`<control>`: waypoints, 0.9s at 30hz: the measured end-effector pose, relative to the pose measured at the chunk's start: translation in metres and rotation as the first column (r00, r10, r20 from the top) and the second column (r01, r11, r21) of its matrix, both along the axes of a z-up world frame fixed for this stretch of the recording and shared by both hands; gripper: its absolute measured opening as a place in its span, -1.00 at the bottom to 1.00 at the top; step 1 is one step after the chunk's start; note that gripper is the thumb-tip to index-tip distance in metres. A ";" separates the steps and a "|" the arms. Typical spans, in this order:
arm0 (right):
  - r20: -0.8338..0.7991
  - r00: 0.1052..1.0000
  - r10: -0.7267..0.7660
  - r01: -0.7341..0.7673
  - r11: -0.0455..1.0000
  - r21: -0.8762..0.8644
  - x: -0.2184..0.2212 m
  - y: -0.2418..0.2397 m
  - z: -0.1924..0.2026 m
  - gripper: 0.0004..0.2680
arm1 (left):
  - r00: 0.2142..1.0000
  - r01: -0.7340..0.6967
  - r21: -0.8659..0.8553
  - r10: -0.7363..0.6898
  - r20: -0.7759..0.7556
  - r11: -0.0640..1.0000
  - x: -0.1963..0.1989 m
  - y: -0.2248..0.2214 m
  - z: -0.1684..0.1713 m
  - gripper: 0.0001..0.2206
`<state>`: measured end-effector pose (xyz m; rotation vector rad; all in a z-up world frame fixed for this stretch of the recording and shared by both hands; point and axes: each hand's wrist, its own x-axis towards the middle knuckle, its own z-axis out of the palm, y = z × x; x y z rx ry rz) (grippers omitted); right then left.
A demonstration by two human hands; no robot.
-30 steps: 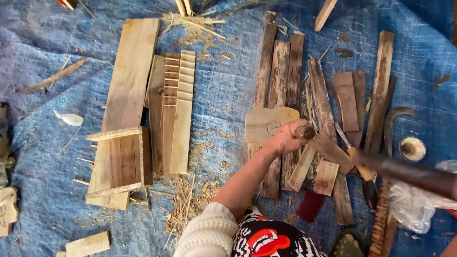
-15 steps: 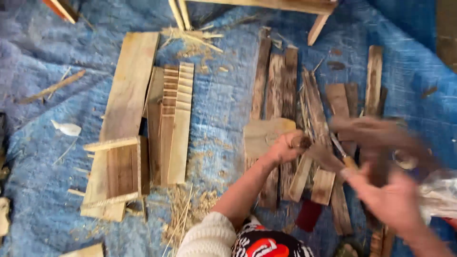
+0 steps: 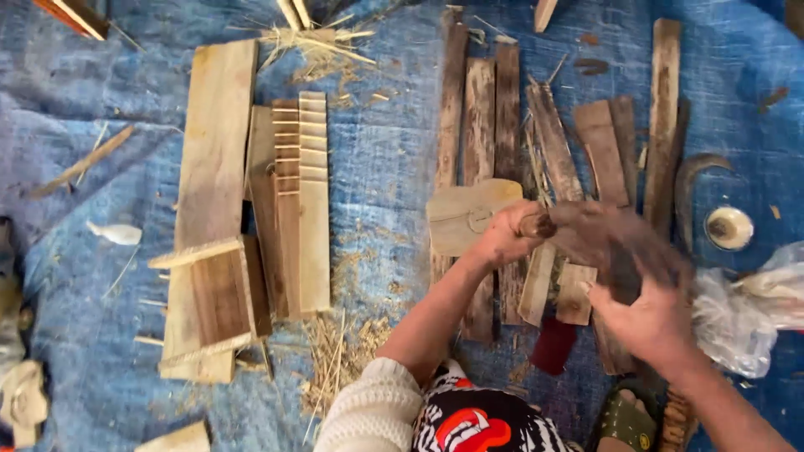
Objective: Carving a circular design into a piece of wood using a chisel and a hammer.
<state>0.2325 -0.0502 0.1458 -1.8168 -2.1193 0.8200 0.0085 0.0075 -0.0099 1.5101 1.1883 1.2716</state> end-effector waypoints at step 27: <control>0.180 0.977 -0.112 0.102 0.993 0.060 0.095 0.022 -0.142 -0.73 | 0.744 0.010 0.018 0.004 -0.668 1.000 0.061 -0.080 -0.032 -0.60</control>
